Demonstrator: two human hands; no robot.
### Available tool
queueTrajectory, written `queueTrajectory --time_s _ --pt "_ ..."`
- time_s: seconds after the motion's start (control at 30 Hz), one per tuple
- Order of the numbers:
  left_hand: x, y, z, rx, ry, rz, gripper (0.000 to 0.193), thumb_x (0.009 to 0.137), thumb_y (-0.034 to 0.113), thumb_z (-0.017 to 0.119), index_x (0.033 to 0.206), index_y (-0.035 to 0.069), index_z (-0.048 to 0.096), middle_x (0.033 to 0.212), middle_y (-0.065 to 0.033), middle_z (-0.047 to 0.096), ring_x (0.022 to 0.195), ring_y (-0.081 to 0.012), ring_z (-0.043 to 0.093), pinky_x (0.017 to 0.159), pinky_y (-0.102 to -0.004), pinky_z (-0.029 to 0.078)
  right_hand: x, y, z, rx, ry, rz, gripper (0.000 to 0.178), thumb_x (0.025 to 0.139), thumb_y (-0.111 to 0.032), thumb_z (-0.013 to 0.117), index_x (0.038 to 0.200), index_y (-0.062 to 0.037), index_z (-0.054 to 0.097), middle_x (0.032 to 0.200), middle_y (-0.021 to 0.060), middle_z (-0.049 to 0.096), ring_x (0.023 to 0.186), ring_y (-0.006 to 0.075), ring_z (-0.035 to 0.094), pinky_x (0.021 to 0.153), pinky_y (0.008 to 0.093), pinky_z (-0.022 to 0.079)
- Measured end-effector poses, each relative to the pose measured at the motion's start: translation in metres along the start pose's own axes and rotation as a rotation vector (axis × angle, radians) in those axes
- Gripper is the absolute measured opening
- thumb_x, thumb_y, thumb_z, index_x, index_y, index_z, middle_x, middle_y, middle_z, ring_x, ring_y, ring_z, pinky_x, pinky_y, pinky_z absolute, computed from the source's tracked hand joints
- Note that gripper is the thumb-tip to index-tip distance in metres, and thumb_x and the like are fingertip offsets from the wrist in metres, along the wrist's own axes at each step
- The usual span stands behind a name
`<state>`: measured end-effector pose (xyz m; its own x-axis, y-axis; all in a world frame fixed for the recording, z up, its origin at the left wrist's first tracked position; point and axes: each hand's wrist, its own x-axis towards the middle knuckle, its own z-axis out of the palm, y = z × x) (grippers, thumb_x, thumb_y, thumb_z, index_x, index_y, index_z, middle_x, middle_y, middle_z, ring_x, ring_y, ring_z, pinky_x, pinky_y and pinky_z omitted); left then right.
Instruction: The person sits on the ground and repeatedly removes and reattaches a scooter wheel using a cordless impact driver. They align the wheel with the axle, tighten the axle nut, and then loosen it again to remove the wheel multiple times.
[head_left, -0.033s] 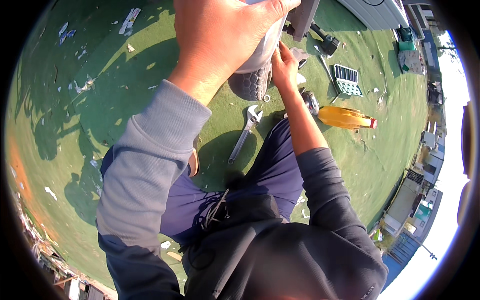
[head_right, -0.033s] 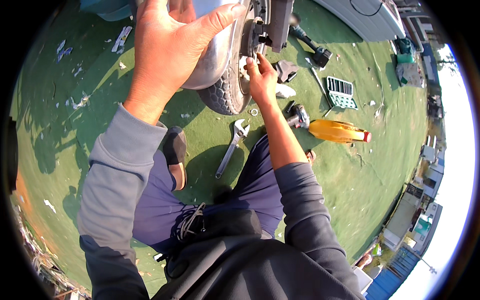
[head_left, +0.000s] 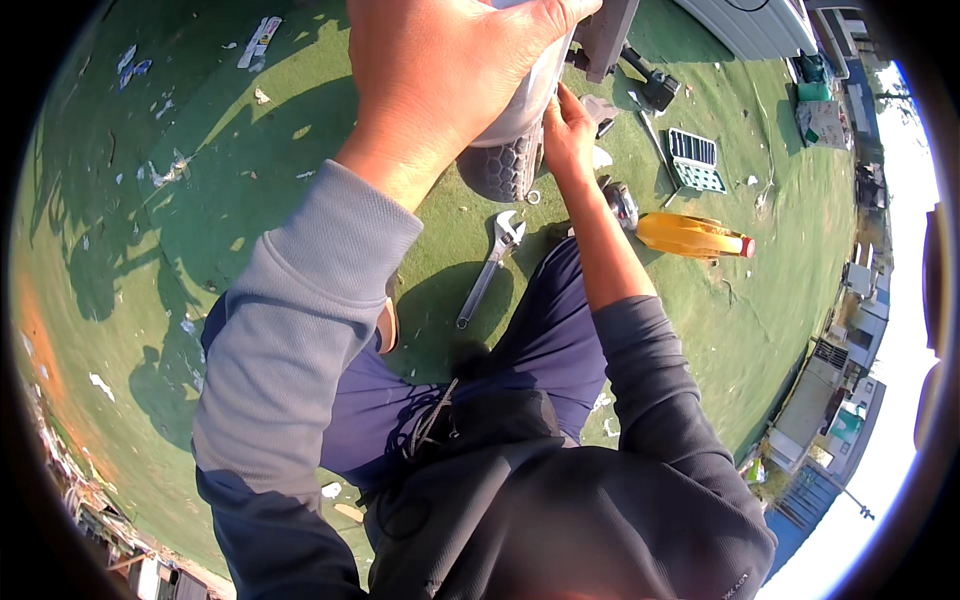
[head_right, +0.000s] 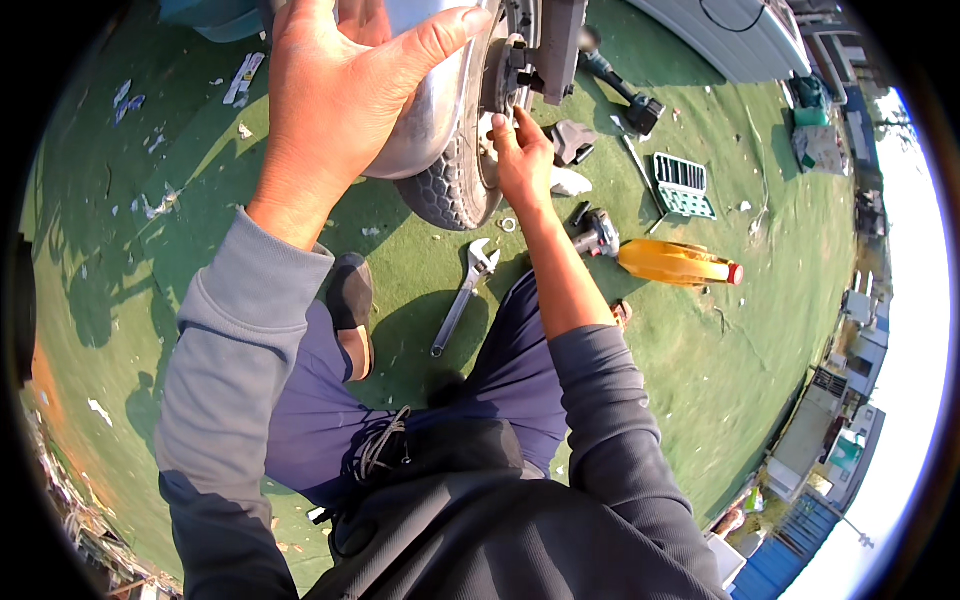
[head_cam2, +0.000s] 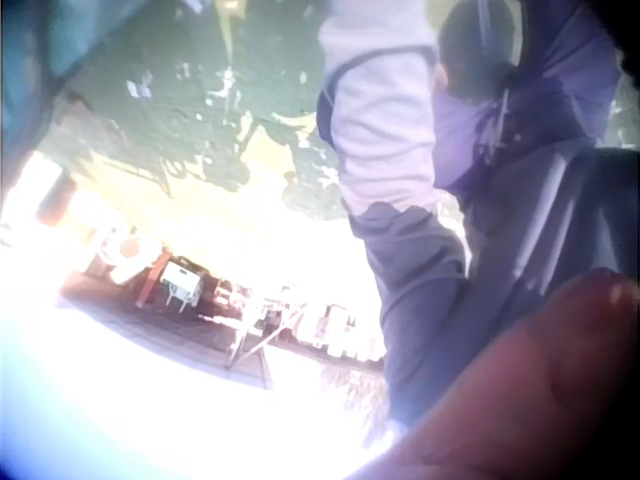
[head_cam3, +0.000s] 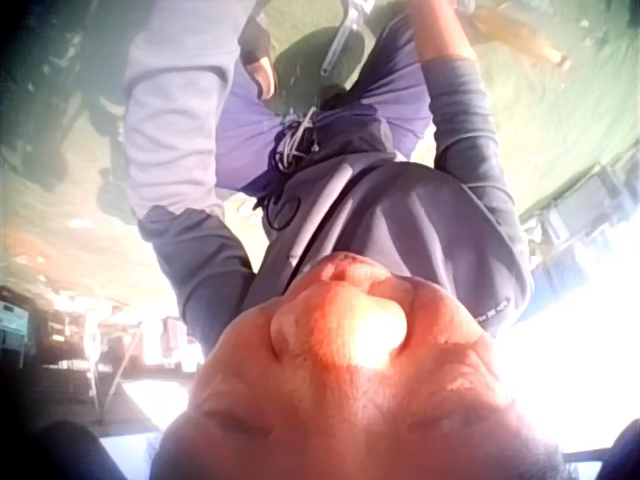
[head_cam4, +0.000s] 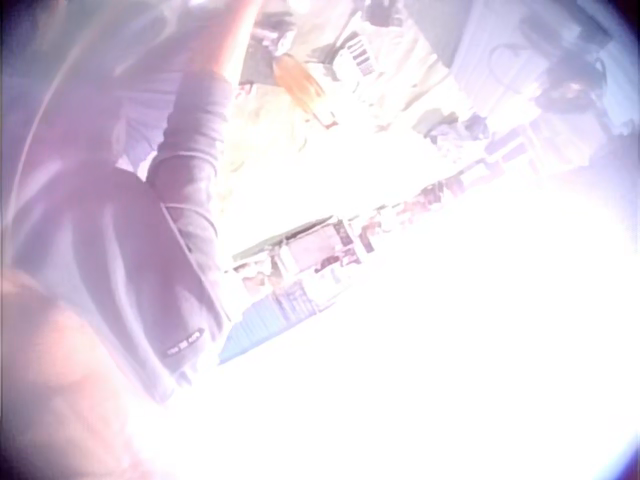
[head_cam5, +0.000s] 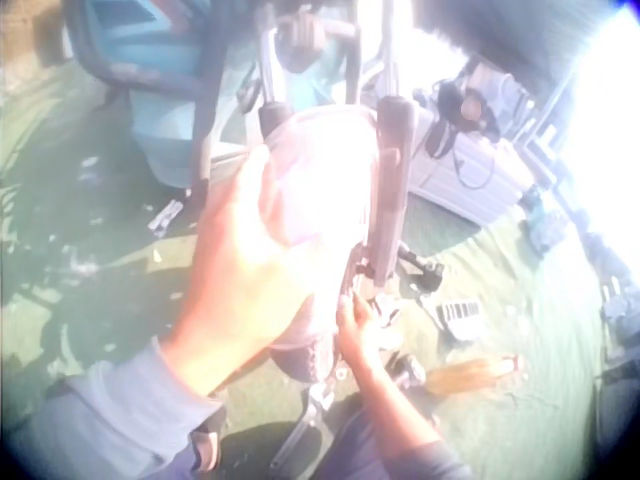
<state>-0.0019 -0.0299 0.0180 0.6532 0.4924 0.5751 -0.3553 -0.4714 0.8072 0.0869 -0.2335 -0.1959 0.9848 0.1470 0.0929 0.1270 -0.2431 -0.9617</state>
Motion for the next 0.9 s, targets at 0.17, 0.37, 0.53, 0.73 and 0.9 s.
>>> queueTrajectory --time_s 0.17,0.37,0.53,0.73,0.9 --pt "-0.006 0.008 0.001 -0.058 0.010 -0.025 0.086 0.081 0.011 0.079 0.150 -0.019 0.036 0.148 -0.0347 0.049 0.142 -0.0399 0.048 0.119 -0.0430 0.040 -0.002 -0.015 0.005 -0.148 -0.002 -0.010 0.061 0.105 -0.039 0.067 0.140 0.0109 0.058 0.082 0.0094 0.074 0.076 0.0116 0.066 0.071 0.0290 0.052" --pt "-0.013 0.032 -0.001 -0.215 0.016 -0.140 0.084 0.081 0.006 0.079 0.149 -0.019 0.037 0.147 -0.0338 0.051 0.142 -0.0386 0.049 0.118 -0.0419 0.041 -0.004 -0.027 0.005 -0.270 -0.052 0.010 0.053 0.105 -0.040 0.065 0.131 0.0063 0.066 0.080 0.0088 0.074 0.071 0.0116 0.065 0.068 0.0294 0.053" --pt "-0.012 0.008 -0.028 -0.101 0.032 0.026 0.082 0.080 0.007 0.083 0.146 -0.018 0.042 0.142 -0.0298 0.056 0.137 -0.0330 0.054 0.114 -0.0401 0.045 0.009 -0.008 -0.019 -0.214 -0.130 -0.072 0.040 0.106 -0.036 0.065 0.111 0.0028 0.072 0.080 0.0053 0.073 0.073 0.0101 0.062 0.069 0.0294 0.051" --pt "-0.006 0.006 -0.034 -0.168 0.005 -0.115 0.082 0.083 0.012 0.086 0.147 -0.017 0.044 0.138 -0.0252 0.059 0.129 -0.0275 0.059 0.111 -0.0372 0.047 0.012 -0.003 -0.030 -0.295 -0.104 -0.200 0.047 0.104 -0.039 0.067 0.125 0.0033 0.069 0.083 0.0049 0.071 0.077 0.0104 0.062 0.071 0.0295 0.052" --pt "-0.007 0.007 -0.011 -0.268 -0.225 -0.201 0.086 0.084 0.017 0.090 0.148 -0.016 0.042 0.136 -0.0225 0.060 0.125 -0.0243 0.060 0.109 -0.0335 0.047 0.007 -0.022 -0.025 -0.185 -0.126 0.046 0.065 0.100 -0.048 0.069 0.136 0.0050 0.064 0.089 0.0132 0.078 0.085 0.0143 0.072 0.077 0.0313 0.056"
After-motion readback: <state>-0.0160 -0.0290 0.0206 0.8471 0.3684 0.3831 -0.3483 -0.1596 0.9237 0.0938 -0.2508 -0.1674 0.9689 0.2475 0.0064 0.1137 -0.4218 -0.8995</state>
